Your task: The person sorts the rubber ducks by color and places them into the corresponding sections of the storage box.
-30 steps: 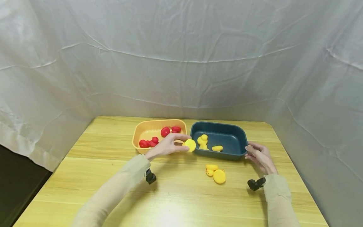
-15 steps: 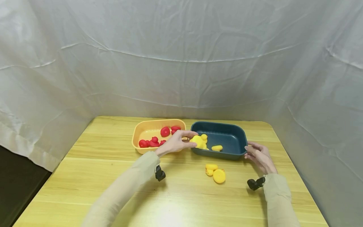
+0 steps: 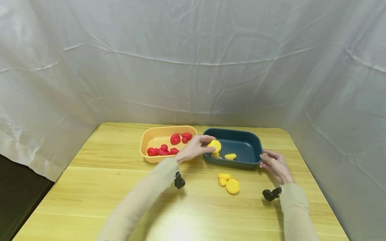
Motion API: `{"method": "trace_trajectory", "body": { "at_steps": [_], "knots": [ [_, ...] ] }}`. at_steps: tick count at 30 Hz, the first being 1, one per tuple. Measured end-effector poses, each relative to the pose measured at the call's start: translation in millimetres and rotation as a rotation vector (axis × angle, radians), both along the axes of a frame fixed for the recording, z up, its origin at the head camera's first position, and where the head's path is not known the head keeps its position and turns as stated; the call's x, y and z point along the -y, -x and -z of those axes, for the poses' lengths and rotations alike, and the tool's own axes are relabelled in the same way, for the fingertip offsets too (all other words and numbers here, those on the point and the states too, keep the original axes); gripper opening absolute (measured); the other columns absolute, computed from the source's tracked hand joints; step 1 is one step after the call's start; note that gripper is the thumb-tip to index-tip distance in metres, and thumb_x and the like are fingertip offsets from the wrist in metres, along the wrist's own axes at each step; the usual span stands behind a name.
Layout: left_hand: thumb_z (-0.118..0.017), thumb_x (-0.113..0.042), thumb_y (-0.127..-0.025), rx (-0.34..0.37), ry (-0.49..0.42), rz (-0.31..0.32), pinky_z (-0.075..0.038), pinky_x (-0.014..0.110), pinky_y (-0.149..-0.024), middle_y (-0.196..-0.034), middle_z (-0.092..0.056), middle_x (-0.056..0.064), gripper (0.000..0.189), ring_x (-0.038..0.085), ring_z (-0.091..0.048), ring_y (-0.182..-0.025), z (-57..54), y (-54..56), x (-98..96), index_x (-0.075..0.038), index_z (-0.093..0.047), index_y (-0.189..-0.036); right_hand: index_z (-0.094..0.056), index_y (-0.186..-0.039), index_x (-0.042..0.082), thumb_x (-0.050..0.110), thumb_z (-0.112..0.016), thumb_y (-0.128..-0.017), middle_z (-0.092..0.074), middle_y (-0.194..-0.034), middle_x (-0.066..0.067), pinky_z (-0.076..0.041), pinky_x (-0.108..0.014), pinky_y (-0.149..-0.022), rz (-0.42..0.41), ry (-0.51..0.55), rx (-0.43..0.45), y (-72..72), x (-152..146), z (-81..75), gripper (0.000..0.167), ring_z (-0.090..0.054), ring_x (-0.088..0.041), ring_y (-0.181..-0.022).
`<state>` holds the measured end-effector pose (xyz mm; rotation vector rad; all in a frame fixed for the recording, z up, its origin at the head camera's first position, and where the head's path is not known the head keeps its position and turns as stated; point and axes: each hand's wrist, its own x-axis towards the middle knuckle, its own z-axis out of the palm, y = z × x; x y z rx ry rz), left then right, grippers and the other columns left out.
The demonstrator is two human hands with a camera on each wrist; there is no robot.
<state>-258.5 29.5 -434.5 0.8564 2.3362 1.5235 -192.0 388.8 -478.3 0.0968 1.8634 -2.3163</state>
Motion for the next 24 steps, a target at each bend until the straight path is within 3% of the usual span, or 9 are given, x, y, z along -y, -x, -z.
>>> {"method": "trace_trajectory", "body": {
  "at_steps": [5, 15, 21, 24],
  "knots": [
    [-0.076, -0.020, -0.091, -0.008, -0.005, -0.018, -0.056, 0.018, -0.091, -0.130, -0.068, 0.013, 0.049, 0.025, -0.064, -0.118, 2.1, 3.8, -10.7, -0.003, -0.062, -0.135, -0.070, -0.110, 0.019, 0.003, -0.057, -0.101, -0.071, -0.089, 0.002, -0.061, -0.021, -0.066, 0.002, 0.002, -0.001, -0.3, 0, -0.7, 0.023, -0.068, -0.009, -0.072],
    [-0.076, -0.019, -0.091, 0.005, -0.005, -0.073, -0.056, 0.029, -0.101, -0.131, -0.068, 0.014, 0.048, 0.026, -0.065, -0.120, 7.3, 8.6, -28.9, -0.003, -0.062, -0.135, -0.070, -0.110, 0.019, 0.002, -0.057, -0.101, -0.071, -0.089, 0.002, -0.061, -0.021, -0.066, 0.000, 0.007, -0.005, -0.1, 1, -0.8, 0.023, -0.068, -0.009, -0.072],
    [-0.075, -0.020, -0.092, 0.035, -0.018, -0.103, -0.056, 0.020, -0.093, -0.129, -0.069, 0.013, 0.047, 0.023, -0.065, -0.116, 9.0, 9.0, -36.9, -0.004, -0.063, -0.134, -0.070, -0.111, 0.017, 0.001, -0.056, -0.101, -0.071, -0.089, 0.001, -0.061, -0.021, -0.066, -0.009, 0.021, -0.020, 0.0, 1, 0.5, 0.024, -0.068, -0.010, -0.072],
    [-0.072, -0.017, -0.094, 0.023, -0.040, -0.132, -0.057, 0.022, -0.094, -0.130, -0.069, 0.014, 0.042, 0.024, -0.067, -0.116, 8.8, 8.3, -41.1, -0.004, -0.064, -0.133, -0.070, -0.111, 0.017, 0.000, -0.056, -0.101, -0.071, -0.088, 0.001, -0.061, -0.021, -0.065, -0.008, 0.028, -0.018, -0.3, 1, 0.7, 0.024, -0.068, -0.010, -0.072]
  ]
}}
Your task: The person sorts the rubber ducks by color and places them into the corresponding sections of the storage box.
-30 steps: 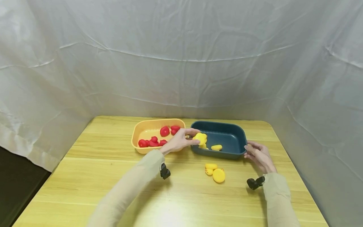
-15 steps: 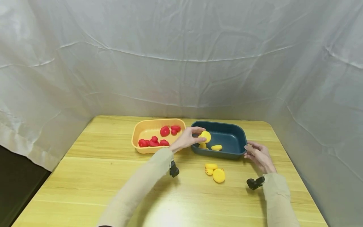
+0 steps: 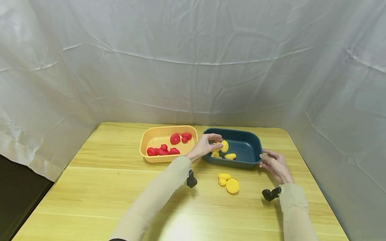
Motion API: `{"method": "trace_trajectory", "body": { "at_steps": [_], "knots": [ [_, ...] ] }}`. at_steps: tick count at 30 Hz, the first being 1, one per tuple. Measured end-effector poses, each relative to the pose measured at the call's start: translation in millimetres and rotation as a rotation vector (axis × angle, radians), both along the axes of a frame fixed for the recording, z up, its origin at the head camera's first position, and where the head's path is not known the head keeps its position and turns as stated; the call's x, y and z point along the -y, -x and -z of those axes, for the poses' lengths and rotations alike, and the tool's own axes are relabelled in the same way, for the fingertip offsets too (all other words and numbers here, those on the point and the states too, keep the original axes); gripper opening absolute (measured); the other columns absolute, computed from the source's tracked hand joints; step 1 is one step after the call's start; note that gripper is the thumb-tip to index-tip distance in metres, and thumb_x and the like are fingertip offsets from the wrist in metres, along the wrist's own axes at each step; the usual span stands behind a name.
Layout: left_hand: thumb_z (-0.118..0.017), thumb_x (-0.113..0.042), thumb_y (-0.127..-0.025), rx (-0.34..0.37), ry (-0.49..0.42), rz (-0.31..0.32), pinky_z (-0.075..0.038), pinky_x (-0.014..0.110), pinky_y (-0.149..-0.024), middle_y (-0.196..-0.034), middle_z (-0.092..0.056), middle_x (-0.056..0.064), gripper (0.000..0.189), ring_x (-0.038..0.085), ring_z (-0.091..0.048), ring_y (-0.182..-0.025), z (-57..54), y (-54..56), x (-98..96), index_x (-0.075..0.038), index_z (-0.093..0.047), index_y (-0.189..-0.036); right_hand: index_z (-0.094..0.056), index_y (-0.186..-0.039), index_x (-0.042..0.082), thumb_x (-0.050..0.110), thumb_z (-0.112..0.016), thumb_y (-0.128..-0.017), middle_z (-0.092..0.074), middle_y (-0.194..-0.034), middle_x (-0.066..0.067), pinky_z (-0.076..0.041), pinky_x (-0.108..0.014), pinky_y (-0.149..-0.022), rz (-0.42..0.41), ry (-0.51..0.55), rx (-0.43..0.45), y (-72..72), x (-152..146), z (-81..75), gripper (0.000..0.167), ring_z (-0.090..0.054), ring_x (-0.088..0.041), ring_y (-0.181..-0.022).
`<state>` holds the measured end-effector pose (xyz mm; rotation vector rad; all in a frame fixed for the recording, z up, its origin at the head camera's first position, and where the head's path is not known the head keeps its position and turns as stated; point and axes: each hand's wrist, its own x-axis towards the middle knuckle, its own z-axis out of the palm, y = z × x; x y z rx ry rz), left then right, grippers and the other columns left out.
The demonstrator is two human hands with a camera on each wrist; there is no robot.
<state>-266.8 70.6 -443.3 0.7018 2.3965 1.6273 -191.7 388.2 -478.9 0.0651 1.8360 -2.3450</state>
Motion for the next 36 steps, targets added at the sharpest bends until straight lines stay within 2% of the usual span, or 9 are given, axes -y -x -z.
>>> {"method": "trace_trajectory", "body": {
  "at_steps": [4, 8, 18, 23, 28, 32, 36],
  "knots": [
    [-0.065, -0.012, -0.098, -0.018, -0.012, -0.041, -0.056, 0.025, -0.098, -0.130, -0.069, 0.014, 0.034, 0.025, -0.067, -0.118, -1.5, -2.4, -4.3, -0.004, -0.064, -0.132, -0.070, -0.111, 0.018, 0.001, -0.056, -0.101, -0.071, -0.089, 0.002, -0.061, -0.021, -0.066, 0.000, -0.004, 0.006, 0.1, 0, -0.2, 0.024, -0.068, -0.009, -0.073],
    [-0.064, -0.010, -0.098, -0.001, -0.009, -0.033, -0.057, 0.024, -0.097, -0.131, -0.069, 0.013, 0.034, 0.024, -0.067, -0.118, -0.7, -5.0, -5.5, -0.004, -0.065, -0.131, -0.070, -0.111, 0.018, 0.001, -0.056, -0.101, -0.071, -0.089, 0.002, -0.061, -0.021, -0.066, 0.001, -0.007, 0.009, 0.4, 0, -0.1, 0.024, -0.068, -0.009, -0.073],
    [-0.068, -0.012, -0.096, 0.020, -0.036, 0.064, -0.058, 0.024, -0.093, -0.131, -0.067, 0.020, 0.039, 0.025, -0.066, -0.117, 1.5, -11.8, 2.7, -0.001, -0.062, -0.133, -0.069, -0.111, 0.017, 0.001, -0.056, -0.101, -0.071, -0.089, 0.001, -0.061, -0.022, -0.065, 0.002, -0.005, 0.015, 0.7, -1, -0.2, 0.023, -0.068, -0.010, -0.073],
    [-0.070, -0.009, -0.094, -0.005, -0.047, 0.123, -0.058, 0.026, -0.096, -0.127, -0.068, 0.022, 0.041, 0.029, -0.066, -0.114, 1.2, -19.8, 9.3, 0.004, -0.061, -0.132, -0.069, -0.110, 0.018, 0.002, -0.056, -0.101, -0.071, -0.089, 0.001, -0.061, -0.021, -0.066, 0.005, -0.012, 0.022, -0.2, 0, -1.1, 0.023, -0.068, -0.010, -0.072],
    [-0.072, -0.009, -0.092, -0.002, -0.033, 0.175, -0.058, 0.028, -0.097, -0.124, -0.069, 0.021, 0.040, 0.026, -0.068, -0.111, 4.1, -30.5, 15.8, 0.001, -0.063, -0.130, -0.070, -0.110, 0.018, 0.003, -0.057, -0.101, -0.071, -0.088, 0.001, -0.061, -0.021, -0.066, 0.011, -0.011, 0.030, -0.8, 0, -1.9, 0.022, -0.068, -0.010, -0.072],
    [-0.073, -0.011, -0.092, -0.061, 0.029, 0.213, -0.056, 0.023, -0.098, -0.122, -0.072, 0.016, 0.038, 0.019, -0.069, -0.109, 8.4, -39.4, 20.1, -0.001, -0.066, -0.128, -0.070, -0.110, 0.018, 0.003, -0.057, -0.101, -0.071, -0.088, 0.001, -0.061, -0.022, -0.066, 0.014, -0.009, 0.036, -0.9, 0, -2.1, 0.022, -0.068, -0.010, -0.072],
    [-0.073, -0.011, -0.092, -0.116, 0.057, 0.256, -0.055, 0.020, -0.098, -0.123, -0.072, 0.015, 0.037, 0.022, -0.070, -0.110, 10.1, -49.0, 22.9, 0.000, -0.066, -0.126, -0.069, -0.111, 0.018, 0.003, -0.057, -0.101, -0.070, -0.088, 0.001, -0.061, -0.022, -0.066, 0.014, -0.012, 0.033, -0.6, 0, -2.0, 0.022, -0.068, -0.010, -0.072]
  ]
}}
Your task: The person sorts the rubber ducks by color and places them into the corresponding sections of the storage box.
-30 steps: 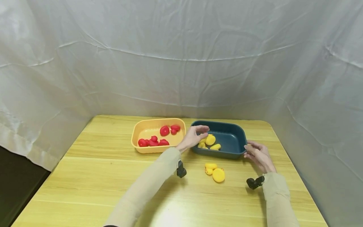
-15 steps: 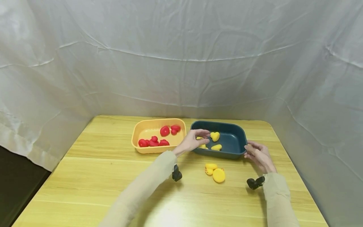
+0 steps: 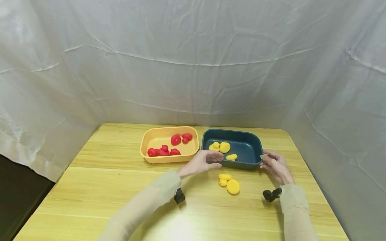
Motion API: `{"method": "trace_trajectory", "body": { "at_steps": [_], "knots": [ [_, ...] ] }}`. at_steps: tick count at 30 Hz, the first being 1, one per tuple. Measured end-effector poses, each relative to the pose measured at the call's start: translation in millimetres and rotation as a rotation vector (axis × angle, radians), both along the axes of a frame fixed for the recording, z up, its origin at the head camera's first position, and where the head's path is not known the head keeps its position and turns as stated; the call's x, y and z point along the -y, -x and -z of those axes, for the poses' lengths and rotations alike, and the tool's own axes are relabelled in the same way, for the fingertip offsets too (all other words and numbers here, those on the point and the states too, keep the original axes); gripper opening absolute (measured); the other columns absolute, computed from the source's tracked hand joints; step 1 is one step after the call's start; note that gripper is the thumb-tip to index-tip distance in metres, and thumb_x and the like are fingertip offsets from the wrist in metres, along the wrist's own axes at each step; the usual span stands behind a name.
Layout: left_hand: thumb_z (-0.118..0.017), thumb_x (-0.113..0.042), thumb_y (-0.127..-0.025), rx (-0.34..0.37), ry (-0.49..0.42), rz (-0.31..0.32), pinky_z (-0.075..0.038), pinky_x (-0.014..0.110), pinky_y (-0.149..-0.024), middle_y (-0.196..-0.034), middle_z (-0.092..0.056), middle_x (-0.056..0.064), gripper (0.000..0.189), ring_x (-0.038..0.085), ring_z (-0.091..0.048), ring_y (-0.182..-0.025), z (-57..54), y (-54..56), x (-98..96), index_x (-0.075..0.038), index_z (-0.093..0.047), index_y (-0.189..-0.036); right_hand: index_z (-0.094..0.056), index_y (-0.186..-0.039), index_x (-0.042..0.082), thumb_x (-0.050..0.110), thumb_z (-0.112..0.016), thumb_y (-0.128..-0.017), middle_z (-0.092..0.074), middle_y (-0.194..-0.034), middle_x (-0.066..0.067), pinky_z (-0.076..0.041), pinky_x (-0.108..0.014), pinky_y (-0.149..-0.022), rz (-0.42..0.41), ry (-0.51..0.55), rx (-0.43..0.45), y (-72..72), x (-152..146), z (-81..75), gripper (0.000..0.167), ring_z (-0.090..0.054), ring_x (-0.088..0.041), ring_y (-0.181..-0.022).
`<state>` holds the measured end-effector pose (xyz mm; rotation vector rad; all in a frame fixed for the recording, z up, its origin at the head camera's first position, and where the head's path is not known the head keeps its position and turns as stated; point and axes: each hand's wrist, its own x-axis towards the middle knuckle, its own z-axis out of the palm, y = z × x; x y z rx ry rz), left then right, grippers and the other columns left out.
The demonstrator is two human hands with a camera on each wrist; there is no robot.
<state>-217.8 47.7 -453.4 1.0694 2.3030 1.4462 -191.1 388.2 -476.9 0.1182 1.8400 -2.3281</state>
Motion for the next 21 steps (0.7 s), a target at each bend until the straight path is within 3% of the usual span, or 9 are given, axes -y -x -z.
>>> {"method": "trace_trajectory", "body": {
  "at_steps": [6, 12, 15, 21],
  "knots": [
    [-0.072, -0.010, -0.093, 0.051, 0.011, 0.082, -0.054, 0.032, -0.106, -0.128, -0.069, 0.018, 0.039, 0.027, -0.067, -0.119, 4.3, -11.4, -1.0, 0.001, -0.064, -0.129, -0.069, -0.111, 0.019, 0.004, -0.058, -0.101, -0.070, -0.088, 0.002, -0.061, -0.021, -0.066, 0.007, -0.001, 0.004, -0.2, -1, 0.0, 0.021, -0.067, -0.010, -0.072],
    [-0.072, -0.015, -0.094, 0.086, 0.081, 0.160, -0.051, 0.017, -0.104, -0.133, -0.068, 0.013, 0.042, 0.017, -0.066, -0.122, 15.6, -14.8, -3.8, -0.001, -0.062, -0.132, -0.070, -0.110, 0.019, 0.004, -0.058, -0.101, -0.070, -0.088, 0.002, -0.061, -0.021, -0.066, 0.007, -0.004, 0.006, -0.4, 0, -0.5, 0.021, -0.068, -0.010, -0.072],
    [-0.073, -0.014, -0.093, 0.118, 0.107, 0.187, -0.050, 0.017, -0.104, -0.135, -0.066, 0.011, 0.044, 0.015, -0.064, -0.124, 21.0, -16.0, -5.4, -0.002, -0.061, -0.134, -0.070, -0.110, 0.018, 0.004, -0.057, -0.101, -0.070, -0.088, 0.002, -0.061, -0.022, -0.066, 0.006, -0.005, 0.006, -0.5, 0, -0.8, 0.021, -0.068, -0.010, -0.072],
    [-0.075, -0.018, -0.091, 0.037, 0.192, 0.201, -0.050, 0.019, -0.106, -0.140, -0.064, 0.006, 0.051, 0.013, -0.061, -0.127, 27.0, -15.3, -6.6, -0.005, -0.059, -0.138, -0.070, -0.109, 0.019, 0.003, -0.057, -0.101, -0.071, -0.088, 0.002, -0.061, -0.022, -0.066, 0.003, -0.004, -0.002, -0.6, 1, -1.3, 0.022, -0.068, -0.010, -0.072]
  ]
}}
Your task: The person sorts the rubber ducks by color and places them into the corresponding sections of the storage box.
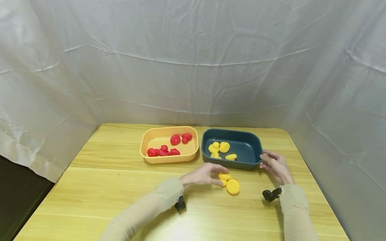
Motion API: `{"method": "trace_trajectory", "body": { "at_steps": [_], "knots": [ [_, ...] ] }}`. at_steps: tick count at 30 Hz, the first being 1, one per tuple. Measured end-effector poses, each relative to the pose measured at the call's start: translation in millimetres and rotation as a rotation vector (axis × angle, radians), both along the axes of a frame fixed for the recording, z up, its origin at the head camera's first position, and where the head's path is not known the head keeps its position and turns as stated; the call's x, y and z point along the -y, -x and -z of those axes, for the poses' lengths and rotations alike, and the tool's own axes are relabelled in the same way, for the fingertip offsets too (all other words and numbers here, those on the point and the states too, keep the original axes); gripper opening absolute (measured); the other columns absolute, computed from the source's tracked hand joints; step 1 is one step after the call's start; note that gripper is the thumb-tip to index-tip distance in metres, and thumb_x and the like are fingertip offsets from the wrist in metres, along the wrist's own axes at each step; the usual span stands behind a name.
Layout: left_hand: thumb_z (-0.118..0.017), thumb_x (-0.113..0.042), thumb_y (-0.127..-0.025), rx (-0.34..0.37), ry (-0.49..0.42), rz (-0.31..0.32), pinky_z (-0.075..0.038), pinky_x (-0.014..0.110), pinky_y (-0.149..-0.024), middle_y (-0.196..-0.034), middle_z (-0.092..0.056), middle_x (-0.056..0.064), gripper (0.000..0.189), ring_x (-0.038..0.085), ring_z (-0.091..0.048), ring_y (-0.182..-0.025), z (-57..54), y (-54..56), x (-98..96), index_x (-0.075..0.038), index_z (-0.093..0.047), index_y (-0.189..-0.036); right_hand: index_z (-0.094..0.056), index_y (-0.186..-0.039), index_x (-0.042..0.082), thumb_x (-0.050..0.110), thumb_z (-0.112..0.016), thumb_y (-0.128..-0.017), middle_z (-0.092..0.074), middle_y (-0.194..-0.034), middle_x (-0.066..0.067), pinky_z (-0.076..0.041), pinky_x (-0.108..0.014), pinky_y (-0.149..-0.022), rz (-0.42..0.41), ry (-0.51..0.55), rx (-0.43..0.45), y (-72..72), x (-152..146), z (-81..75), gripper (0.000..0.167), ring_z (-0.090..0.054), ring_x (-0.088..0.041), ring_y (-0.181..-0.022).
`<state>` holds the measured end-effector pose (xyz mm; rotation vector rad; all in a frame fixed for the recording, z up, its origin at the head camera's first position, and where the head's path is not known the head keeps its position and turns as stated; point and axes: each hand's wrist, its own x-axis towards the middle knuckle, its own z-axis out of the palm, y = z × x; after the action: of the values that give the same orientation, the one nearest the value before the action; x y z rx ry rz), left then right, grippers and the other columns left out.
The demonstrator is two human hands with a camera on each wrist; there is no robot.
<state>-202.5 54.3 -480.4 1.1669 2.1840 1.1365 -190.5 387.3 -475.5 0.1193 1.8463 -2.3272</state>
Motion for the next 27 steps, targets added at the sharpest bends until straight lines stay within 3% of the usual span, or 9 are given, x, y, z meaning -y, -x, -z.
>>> {"method": "trace_trajectory", "body": {
  "at_steps": [4, 27],
  "knots": [
    [-0.077, -0.019, -0.090, -0.073, 0.035, 0.003, -0.048, 0.019, -0.108, -0.140, -0.064, 0.004, 0.053, 0.009, -0.060, -0.127, 3.2, 0.3, -1.5, -0.006, -0.059, -0.139, -0.070, -0.109, 0.019, 0.003, -0.057, -0.101, -0.071, -0.088, 0.002, -0.061, -0.022, -0.066, 0.001, 0.000, -0.003, -0.2, 0, 0.2, 0.022, -0.068, -0.010, -0.072],
    [-0.083, -0.019, -0.084, -0.177, 0.089, -0.058, -0.046, 0.011, -0.098, -0.132, -0.068, -0.001, 0.054, 0.001, -0.058, -0.112, 14.8, -1.1, -11.5, -0.013, -0.064, -0.134, -0.069, -0.110, 0.019, 0.003, -0.056, -0.101, -0.071, -0.089, 0.002, -0.060, -0.021, -0.065, -0.004, -0.002, -0.018, -0.4, 1, 1.1, 0.023, -0.068, -0.009, -0.072]
  ]
}}
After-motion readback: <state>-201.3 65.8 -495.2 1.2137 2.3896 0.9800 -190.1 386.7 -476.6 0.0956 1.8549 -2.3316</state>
